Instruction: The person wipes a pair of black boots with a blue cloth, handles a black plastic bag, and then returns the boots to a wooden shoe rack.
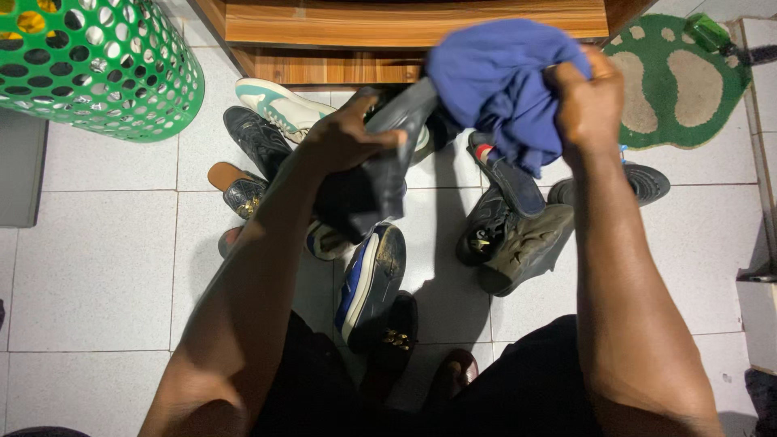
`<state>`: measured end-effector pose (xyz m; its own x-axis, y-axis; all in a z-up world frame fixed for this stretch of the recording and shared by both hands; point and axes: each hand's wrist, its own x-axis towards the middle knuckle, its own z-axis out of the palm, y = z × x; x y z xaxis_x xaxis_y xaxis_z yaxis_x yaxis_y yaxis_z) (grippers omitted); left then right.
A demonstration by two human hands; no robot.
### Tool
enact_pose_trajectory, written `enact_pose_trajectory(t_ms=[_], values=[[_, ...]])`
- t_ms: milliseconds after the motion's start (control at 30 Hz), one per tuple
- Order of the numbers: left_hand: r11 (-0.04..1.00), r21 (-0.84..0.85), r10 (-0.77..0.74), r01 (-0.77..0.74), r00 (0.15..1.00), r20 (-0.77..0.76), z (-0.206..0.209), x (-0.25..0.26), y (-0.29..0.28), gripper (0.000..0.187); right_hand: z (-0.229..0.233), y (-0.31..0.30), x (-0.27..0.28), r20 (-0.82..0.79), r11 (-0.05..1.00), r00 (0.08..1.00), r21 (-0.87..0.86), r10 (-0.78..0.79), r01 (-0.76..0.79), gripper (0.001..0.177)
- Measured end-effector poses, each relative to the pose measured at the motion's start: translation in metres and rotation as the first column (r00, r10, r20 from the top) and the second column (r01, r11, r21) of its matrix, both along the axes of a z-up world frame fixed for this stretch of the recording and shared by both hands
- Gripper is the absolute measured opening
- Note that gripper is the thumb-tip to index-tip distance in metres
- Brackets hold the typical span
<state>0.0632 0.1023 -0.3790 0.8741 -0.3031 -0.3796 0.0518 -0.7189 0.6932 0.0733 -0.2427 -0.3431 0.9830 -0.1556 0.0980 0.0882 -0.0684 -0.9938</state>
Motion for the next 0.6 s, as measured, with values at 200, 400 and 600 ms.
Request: enact_pose_trajectory(t_ms=[200, 400, 600], values=[[0.707, -0.614, 0.167, -0.351, 0.927, -0.337, 0.016, -0.012, 0.006, 0.091, -0.013, 0.034, -0.018, -0.465, 0.713, 0.869, -0.551, 0.168, -0.433, 0.045], [-0.119, -0.908, 0.109, -0.402, 0.904, -0.414, 0.008, -0.003, -0.015, 0.072, 0.014, 0.067, -0.042, -0.467, 0.688, 0.693, -0.219, 0.549, -0.692, 0.09], [-0.439, -0.849, -0.101, -0.295, 0.955, -0.279, -0.011, -0.011, -0.045, 0.068, 0.008, 0.12, -0.074, -0.537, 0.894, 0.725, 0.147, 0.431, -0.423, 0.081]])
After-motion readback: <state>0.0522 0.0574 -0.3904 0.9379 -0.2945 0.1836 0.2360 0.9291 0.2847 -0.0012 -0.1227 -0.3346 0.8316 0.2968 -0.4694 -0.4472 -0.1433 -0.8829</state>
